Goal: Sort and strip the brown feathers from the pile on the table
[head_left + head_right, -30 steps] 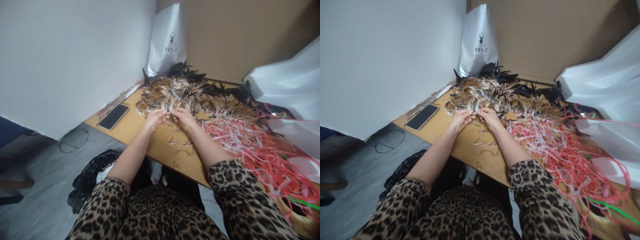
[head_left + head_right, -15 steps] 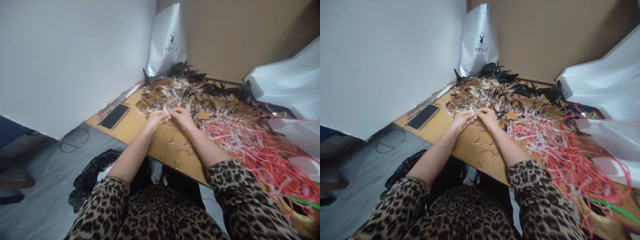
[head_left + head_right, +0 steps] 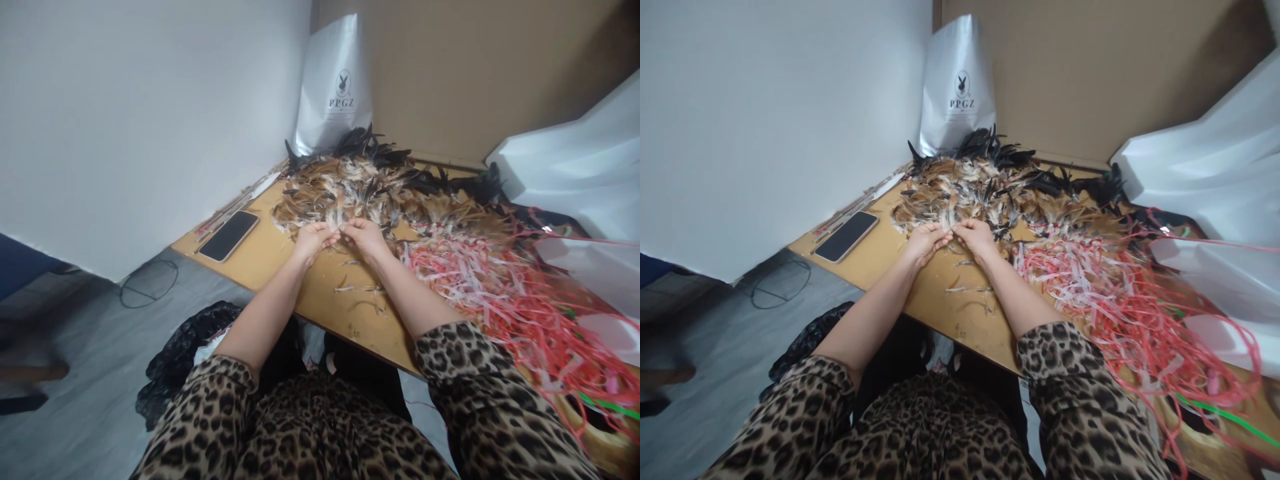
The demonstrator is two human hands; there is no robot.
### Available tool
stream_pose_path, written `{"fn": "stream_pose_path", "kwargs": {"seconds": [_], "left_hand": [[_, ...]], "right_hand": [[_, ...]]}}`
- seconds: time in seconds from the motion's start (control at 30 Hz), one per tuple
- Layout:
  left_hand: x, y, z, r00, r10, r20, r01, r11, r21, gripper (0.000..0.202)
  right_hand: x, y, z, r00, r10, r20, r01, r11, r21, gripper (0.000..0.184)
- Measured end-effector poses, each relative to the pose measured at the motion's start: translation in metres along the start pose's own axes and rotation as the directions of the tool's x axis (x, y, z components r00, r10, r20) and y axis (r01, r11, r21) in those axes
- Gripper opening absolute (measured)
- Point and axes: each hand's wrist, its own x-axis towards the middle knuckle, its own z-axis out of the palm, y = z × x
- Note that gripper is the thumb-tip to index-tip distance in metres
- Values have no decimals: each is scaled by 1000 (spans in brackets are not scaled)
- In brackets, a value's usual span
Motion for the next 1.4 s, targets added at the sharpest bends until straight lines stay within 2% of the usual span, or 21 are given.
{"fn": "stream_pose_path", "kwargs": {"seconds": [0.3, 0.43, 0.57, 0.9, 1.13, 1.4], "left_hand": [[1, -3, -1, 1000, 13, 5, -14, 998, 57, 9], [2, -5, -1, 996, 93, 10, -94, 986, 136, 12], [2, -5, 1, 986, 167, 19, -167, 968, 185, 17], [0, -2, 1, 997, 74, 14, -75, 995, 61, 16], [0, -3, 4, 992, 126, 27, -128, 984, 124, 23], [-1, -2, 1, 998, 64, 24, -65, 998, 27, 15]], "right_hand": [[-1, -2, 0, 1000, 3, 3, -3, 1000, 9, 26], [-3, -9, -1, 1000, -6, 7, 6, 996, -84, 24], [-5, -12, 0, 998, -26, -58, 15, 983, -181, 22], [-6, -10, 3, 998, -33, -45, 28, 995, -98, 21], [-3, -9, 0, 996, -54, -73, 45, 992, -120, 23], [-1, -5, 0, 999, -2, -45, 4, 999, 52, 23]]}}
